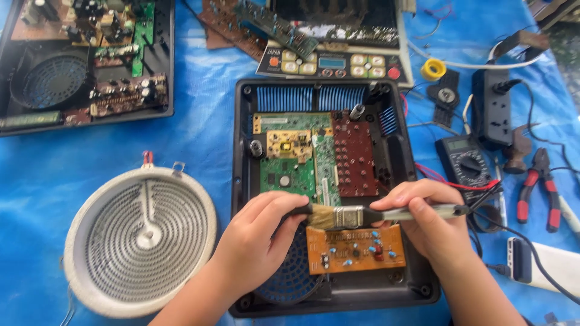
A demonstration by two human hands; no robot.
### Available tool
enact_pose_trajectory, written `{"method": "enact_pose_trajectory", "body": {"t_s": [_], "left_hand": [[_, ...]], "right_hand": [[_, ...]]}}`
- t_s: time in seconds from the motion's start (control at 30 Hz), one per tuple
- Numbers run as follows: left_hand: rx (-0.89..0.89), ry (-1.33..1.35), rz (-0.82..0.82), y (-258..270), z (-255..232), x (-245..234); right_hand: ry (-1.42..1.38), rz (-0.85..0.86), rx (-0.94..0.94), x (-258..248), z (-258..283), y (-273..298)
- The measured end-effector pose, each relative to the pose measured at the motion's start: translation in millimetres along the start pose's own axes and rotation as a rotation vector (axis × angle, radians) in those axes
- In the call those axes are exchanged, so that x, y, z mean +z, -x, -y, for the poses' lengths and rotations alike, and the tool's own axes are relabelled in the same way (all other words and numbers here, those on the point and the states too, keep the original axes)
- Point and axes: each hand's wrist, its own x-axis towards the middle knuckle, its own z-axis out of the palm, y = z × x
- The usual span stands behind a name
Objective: The person cleans a circular induction coil and several metal springs using a brush. They hold the coil and brush it, then pick up individual springs and brush them before placing them back into the disassembled electronic device housing.
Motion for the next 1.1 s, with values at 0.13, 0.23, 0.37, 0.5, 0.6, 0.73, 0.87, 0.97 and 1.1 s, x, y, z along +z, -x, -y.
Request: {"method": "enact_pose_trajectory", "body": {"t_s": [0.13, 0.23, 0.37, 0.5, 0.6, 0.73, 0.87, 0.97, 1.1], "left_hand": [[-0.02, 0.004, 0.008, -1.3, -1.1, 0.7], [-0.017, -0.018, 0.007, -0.3, 1.2, 2.0], [-0.037, -0.074, -0.021, 3.0, 5.4, 4.3], [-0.057, -0.092, -0.087, 7.5, 11.8, 10.5], [-0.087, -0.062, -0.069, 9.3, 18.8, 12.1], [-0.141, -0.021, -0.07, 9.2, 20.1, 13.7], [-0.197, -0.038, -0.067, 11.2, 23.3, 15.4], [-0.225, -0.001, -0.104, 17.3, 35.8, 20.4], [-0.285, 0.069, -0.171, 18.5, 36.0, 24.5]], "right_hand": [[0.001, -0.039, -0.019, -2.9, -4.8, -1.7], [-0.012, -0.034, -0.016, -0.5, -5.4, -4.2], [-0.059, -0.065, -0.026, -1.2, -6.6, -6.1], [-0.024, -0.13, 0.006, 3.1, -5.3, -10.2], [-0.005, -0.112, 0.034, 1.7, -5.6, -11.7], [0.006, -0.094, 0.036, 8.5, -0.6, -11.3], [-0.012, -0.023, 0.069, 8.9, -0.5, -11.1], [-0.051, 0.055, 0.062, 9.5, 0.0, -9.8], [-0.08, 0.071, 0.104, 11.4, 2.3, -11.5]]}}
